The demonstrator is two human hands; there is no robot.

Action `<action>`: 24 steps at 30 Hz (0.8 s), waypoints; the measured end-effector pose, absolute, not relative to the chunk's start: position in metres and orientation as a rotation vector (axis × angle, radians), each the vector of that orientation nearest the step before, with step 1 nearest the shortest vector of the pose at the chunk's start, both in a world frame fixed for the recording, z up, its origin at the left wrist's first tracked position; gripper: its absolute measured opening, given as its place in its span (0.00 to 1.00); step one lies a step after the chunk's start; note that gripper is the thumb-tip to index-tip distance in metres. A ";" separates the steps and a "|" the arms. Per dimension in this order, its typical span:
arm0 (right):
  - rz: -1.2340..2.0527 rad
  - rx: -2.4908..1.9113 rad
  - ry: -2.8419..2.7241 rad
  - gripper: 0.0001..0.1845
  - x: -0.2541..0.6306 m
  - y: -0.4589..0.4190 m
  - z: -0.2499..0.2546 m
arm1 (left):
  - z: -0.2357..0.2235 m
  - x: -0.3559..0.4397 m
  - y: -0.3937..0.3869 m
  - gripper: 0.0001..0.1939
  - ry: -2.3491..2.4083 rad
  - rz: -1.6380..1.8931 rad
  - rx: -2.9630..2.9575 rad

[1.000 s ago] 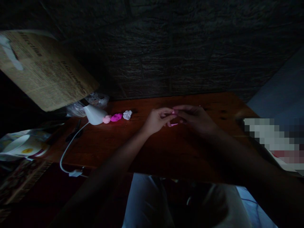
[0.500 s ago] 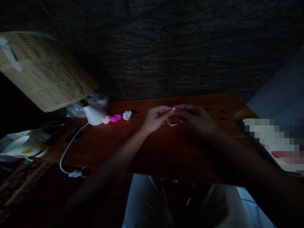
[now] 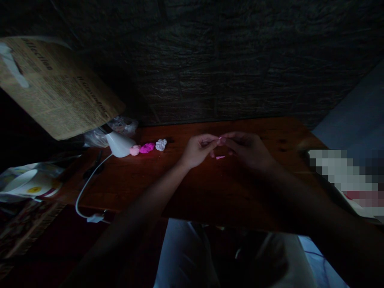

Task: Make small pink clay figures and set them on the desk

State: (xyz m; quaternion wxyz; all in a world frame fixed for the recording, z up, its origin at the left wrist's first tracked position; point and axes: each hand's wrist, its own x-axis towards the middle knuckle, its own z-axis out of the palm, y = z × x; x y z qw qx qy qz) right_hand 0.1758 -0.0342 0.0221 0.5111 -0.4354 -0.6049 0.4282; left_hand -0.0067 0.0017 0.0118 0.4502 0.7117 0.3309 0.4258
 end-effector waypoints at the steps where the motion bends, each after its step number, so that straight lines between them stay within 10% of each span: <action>1: 1.015 -1.059 -1.472 0.18 0.176 -0.034 0.022 | 0.012 -0.007 0.001 0.07 0.830 1.050 1.755; 24: 0.901 -1.026 -1.637 0.21 0.179 -0.032 0.021 | 0.010 -0.006 0.006 0.07 0.854 1.198 1.788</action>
